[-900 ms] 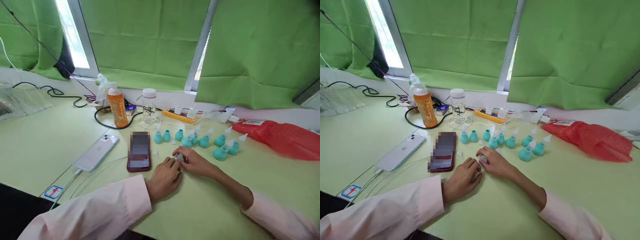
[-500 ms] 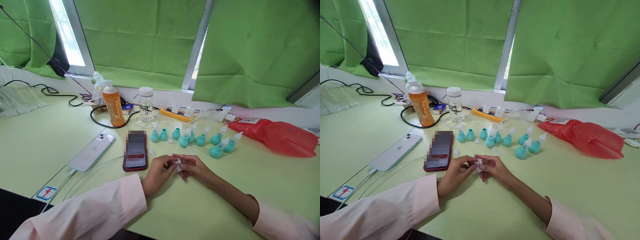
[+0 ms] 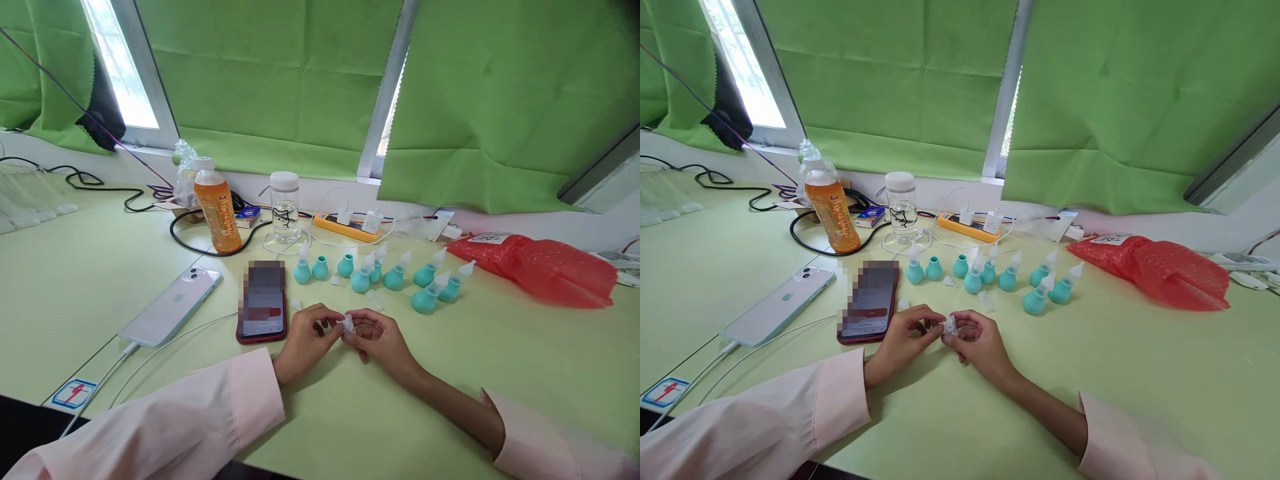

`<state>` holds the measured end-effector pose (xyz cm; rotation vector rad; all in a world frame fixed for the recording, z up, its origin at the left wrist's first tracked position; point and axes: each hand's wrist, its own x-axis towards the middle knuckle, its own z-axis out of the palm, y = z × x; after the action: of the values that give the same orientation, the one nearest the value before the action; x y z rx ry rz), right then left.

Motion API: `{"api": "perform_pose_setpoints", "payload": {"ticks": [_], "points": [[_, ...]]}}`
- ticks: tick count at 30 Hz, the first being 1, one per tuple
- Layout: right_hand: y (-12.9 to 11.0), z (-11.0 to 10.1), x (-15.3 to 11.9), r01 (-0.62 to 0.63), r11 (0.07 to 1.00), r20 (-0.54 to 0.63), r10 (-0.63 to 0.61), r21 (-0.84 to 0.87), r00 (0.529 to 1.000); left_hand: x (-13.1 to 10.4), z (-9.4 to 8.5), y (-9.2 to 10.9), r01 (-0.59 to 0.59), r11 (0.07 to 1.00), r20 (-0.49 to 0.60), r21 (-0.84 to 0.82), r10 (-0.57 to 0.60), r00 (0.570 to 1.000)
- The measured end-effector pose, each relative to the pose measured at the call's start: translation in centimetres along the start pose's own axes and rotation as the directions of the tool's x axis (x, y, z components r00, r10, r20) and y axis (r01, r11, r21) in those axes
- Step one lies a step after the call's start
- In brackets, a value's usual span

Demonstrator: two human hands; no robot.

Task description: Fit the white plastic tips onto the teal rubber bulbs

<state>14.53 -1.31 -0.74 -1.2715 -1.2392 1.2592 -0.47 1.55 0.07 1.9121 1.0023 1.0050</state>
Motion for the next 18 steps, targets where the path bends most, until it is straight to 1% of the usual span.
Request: {"api": "perform_pose_setpoints", "payload": {"ticks": [5,8,11,15,18], "points": [[0.24,-0.02,-0.01,0.033,0.999,-0.039,-0.033,0.003,0.999,-0.14,-0.02,0.28,0.039,0.993,0.034,-0.108,-0.036,0.999],[0.36,-0.01,0.08,0.036,0.999,-0.038,-0.035,0.027,0.999,-0.22,0.02,0.02,0.032,0.984,0.075,-0.173,-0.019,0.997],[0.29,-0.01,0.17,0.024,0.998,-0.026,-0.023,0.05,0.999,-0.22,0.06,-0.28,0.02,0.979,0.093,-0.204,-0.001,0.996],[-0.2,-0.07,0.09,-0.003,0.998,0.001,0.003,0.067,1.0,-0.12,0.11,-0.31,0.04,0.973,0.052,-0.227,-0.03,0.998],[-0.52,-0.14,-0.09,0.001,0.996,-0.016,0.001,0.086,1.0,-0.02,0.14,-0.27,0.071,0.964,0.017,-0.258,-0.069,0.997]]}}
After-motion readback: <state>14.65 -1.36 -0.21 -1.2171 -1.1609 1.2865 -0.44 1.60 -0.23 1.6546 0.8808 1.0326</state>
